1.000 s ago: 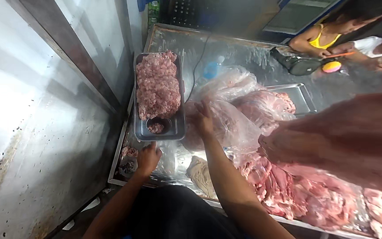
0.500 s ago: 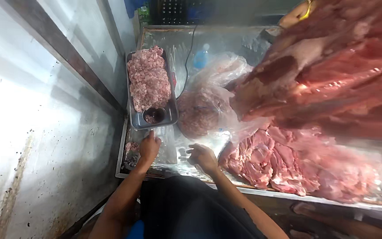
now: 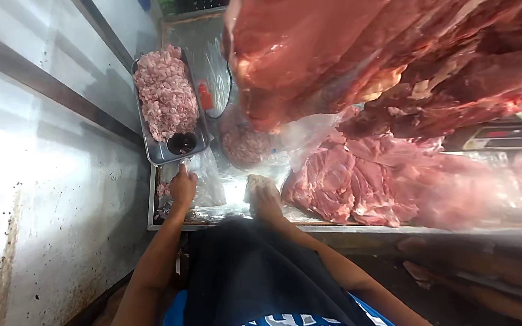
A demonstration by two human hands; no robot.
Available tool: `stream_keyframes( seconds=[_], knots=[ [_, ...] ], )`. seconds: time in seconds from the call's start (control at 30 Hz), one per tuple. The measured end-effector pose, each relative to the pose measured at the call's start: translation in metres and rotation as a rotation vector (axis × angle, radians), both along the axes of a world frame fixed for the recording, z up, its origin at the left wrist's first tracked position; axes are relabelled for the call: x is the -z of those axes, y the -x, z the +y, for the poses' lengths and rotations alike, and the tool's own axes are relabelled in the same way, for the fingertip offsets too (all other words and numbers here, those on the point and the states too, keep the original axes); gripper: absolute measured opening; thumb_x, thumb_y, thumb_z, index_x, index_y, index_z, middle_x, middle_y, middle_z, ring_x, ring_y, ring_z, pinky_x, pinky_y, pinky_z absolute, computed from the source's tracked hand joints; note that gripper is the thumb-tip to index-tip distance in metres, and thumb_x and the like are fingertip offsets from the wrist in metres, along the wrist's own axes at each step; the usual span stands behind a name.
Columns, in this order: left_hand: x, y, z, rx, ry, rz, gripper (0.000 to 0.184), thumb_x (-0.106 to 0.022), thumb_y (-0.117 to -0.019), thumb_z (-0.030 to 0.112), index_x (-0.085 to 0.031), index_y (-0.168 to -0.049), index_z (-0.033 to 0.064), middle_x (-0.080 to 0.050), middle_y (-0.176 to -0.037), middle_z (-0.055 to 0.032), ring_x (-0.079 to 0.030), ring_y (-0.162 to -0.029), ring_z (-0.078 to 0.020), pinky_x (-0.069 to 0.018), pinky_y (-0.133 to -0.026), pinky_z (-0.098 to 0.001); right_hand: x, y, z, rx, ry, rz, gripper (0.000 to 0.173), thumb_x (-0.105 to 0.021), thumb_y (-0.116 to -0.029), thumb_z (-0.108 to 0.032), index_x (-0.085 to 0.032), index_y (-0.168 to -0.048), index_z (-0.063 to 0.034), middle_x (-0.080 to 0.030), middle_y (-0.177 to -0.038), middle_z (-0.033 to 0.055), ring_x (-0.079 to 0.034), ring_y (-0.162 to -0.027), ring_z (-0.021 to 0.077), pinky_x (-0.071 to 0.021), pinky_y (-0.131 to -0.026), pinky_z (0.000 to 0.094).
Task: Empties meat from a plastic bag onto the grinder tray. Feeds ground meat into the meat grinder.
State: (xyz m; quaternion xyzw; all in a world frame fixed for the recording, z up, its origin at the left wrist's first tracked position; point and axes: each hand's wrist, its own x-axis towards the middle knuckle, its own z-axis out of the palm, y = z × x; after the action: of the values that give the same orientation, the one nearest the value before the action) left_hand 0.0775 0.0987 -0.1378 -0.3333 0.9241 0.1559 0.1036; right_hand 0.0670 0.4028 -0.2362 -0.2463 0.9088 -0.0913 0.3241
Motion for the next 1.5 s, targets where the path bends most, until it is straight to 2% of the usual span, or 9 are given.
stream_keyframes(
  seconds=[0.23, 0.57, 0.67, 0.8, 0.9, 1.03, 1.2, 1.4, 1.5],
  knots=[
    [0.009, -0.009, 0.013, -0.206, -0.102, 0.112, 0.048, -0.057, -0.1011, 0.029, -0.051, -0.143, 0.0067, -0.071, -0.101, -0.0228, -0.07, -0.096, -0.0415, -0.0546, -0.084, -0.0616, 0.005, 0.001, -0.002, -0.051, -0.057, 0.0, 0.073, -0.054, -0.0992, -0.022, -0.023, -0.165, -0.0134, -0.012, -0.17, 0.0273, -0.014, -0.155, 0.0511, -0.0273, -0.118, 0.0671],
    [0.0, -0.029, 0.017, -0.31, -0.458, 0.384, 0.051, -0.063, -0.0996, 0.022, -0.05, -0.145, 0.0044, -0.065, -0.127, -0.021, -0.064, -0.117, -0.0313, -0.0505, -0.102, -0.052, -0.002, 0.022, 0.003, -0.108, 0.004, -0.176, 0.07, -0.053, -0.1012, -0.037, -0.031, -0.162, -0.009, -0.017, -0.168, 0.0285, -0.016, -0.154, 0.0526, -0.022, -0.122, 0.065],
    [0.0, -0.041, 0.015, -0.305, -0.594, 0.528, 0.043, -0.057, -0.1028, 0.022, -0.052, -0.14, 0.0022, -0.067, -0.119, -0.0194, -0.067, -0.106, -0.0262, -0.0551, -0.094, -0.0468, -0.037, 0.035, -0.018, 0.05, 0.123, -0.334, 0.06, -0.058, -0.1021, -0.04, -0.05, -0.149, -0.0038, -0.041, -0.156, 0.0288, -0.039, -0.144, 0.0469, -0.0316, -0.118, 0.0642],
    [0.014, -0.061, 0.031, -0.569, -0.873, 0.625, 0.052, -0.053, -0.1039, 0.014, -0.034, -0.15, 0.0001, -0.06, -0.11, -0.0165, -0.062, -0.082, -0.0174, -0.0549, -0.071, -0.0339, -0.102, 0.047, -0.078, 0.206, 0.398, -0.353, 0.061, -0.051, -0.1067, -0.041, -0.044, -0.154, -0.0041, -0.054, -0.149, 0.0221, -0.053, -0.138, 0.0347, -0.04, -0.118, 0.0524],
    [0.023, -0.067, 0.036, -0.722, -0.979, 0.649, 0.033, -0.054, -0.1038, 0.012, -0.049, -0.133, -0.0013, -0.057, -0.08, -0.0077, -0.055, -0.059, -0.013, -0.0487, -0.051, -0.028, -0.111, 0.061, -0.131, 0.329, 0.526, -0.316, 0.07, -0.055, -0.1044, -0.049, -0.04, -0.156, -0.0025, -0.056, -0.147, 0.023, -0.059, -0.131, 0.0368, -0.0461, -0.112, 0.0554],
    [0.015, -0.077, 0.014, -0.662, -0.98, 0.625, 0.02, -0.052, -0.1061, 0.015, -0.061, -0.111, -0.0027, -0.06, -0.079, -0.0062, -0.058, -0.066, -0.0121, -0.0524, -0.062, -0.0294, -0.1, 0.071, -0.182, 0.451, 0.514, -0.293, 0.092, -0.06, -0.0957, -0.064, -0.032, -0.159, -0.004, -0.066, -0.129, 0.0239, -0.066, -0.115, 0.0411, -0.0507, -0.1, 0.0627],
    [0.016, -0.082, -0.024, -1.094, -1.419, 0.837, 0.02, -0.04, -0.1039, 0.009, -0.052, -0.118, 0.0011, -0.065, -0.096, -0.0146, -0.066, -0.081, -0.0229, -0.058, -0.07, -0.0386, -0.071, 0.067, -0.182, 0.597, 0.493, -0.262, 0.032, -0.059, -0.1026, -0.028, -0.067, -0.11, 0.0025, -0.068, -0.096, 0.0236, -0.067, -0.085, 0.0381, -0.0548, -0.077, 0.0597],
    [0.024, -0.093, -0.028, -1.108, -1.737, 0.887, 0.023, -0.036, -0.0948, -0.002, -0.051, -0.112, 0.005, -0.066, -0.094, -0.0133, -0.068, -0.083, -0.024, -0.0595, -0.073, -0.0418, -0.074, 0.072, -0.17, 0.979, 0.837, -0.449, 0.01, -0.059, -0.0999, -0.01, -0.064, -0.102, -0.0024, -0.064, -0.083, 0.0085, -0.063, -0.07, 0.0183, -0.0562, -0.066, 0.0399],
    [0.023, -0.089, -0.033, -1.171, -1.69, 0.781, 0.022, -0.031, -0.1026, 0.007, -0.05, -0.112, 0.0064, -0.065, -0.092, -0.0117, -0.068, -0.081, -0.0227, -0.0596, -0.071, -0.0404, -0.097, 0.079, -0.173, 1.119, 1.138, -0.636, 0.015, -0.048, -0.0965, 0.004, -0.056, -0.104, -0.0071, -0.066, -0.089, 0.0057, -0.066, -0.078, 0.0175, -0.0586, -0.073, 0.0406]
  ],
)
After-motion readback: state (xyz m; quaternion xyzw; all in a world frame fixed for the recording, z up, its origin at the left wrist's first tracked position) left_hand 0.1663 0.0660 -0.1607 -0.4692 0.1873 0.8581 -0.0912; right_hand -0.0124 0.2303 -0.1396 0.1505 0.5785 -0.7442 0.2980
